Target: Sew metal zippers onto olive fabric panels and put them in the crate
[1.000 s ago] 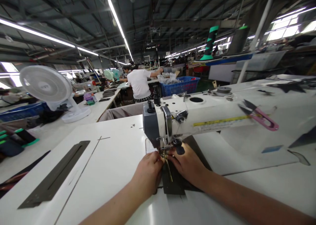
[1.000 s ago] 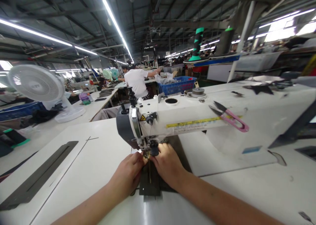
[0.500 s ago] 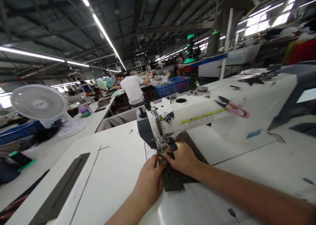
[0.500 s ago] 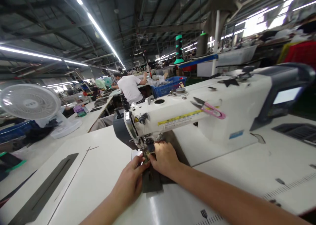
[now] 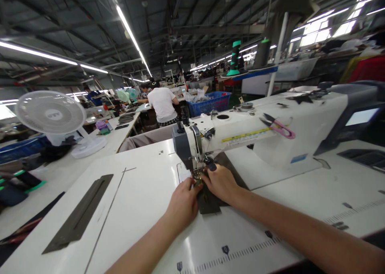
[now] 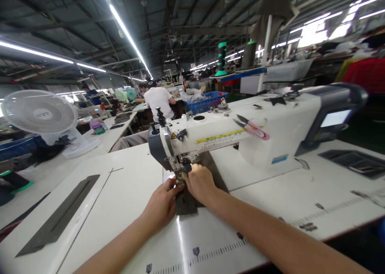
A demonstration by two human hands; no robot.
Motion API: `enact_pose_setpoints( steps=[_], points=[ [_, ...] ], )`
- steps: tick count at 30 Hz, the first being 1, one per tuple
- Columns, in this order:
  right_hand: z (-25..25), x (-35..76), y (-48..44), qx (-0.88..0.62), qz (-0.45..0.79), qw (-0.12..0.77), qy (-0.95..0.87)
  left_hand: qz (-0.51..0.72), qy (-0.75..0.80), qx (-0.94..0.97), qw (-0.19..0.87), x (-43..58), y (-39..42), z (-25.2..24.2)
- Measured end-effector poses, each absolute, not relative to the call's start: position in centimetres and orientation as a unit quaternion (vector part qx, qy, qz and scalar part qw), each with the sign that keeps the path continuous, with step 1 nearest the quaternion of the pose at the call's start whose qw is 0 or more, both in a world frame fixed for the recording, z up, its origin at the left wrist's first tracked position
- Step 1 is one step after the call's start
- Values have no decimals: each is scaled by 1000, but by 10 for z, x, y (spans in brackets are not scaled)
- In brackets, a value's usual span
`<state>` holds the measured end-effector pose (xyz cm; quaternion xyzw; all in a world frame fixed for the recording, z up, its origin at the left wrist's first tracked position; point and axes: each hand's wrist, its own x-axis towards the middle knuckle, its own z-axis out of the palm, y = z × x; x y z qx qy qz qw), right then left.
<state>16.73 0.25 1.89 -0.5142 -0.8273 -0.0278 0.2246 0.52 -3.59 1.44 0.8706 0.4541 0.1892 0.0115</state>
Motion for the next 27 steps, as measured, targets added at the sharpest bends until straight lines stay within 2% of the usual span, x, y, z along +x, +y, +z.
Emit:
enact_pose_setpoints(
  steps=[5,14,27],
  points=[
    [13,189,-41,-314,41,230,-920,215,446,869,2,5,-45,16],
    [3,191,-44,-300,63,245,-920,236,430,870,-41,10,-55,9],
    [5,189,-22,-297,87,255,-916,182,449,874,-33,10,-37,19]
  ],
)
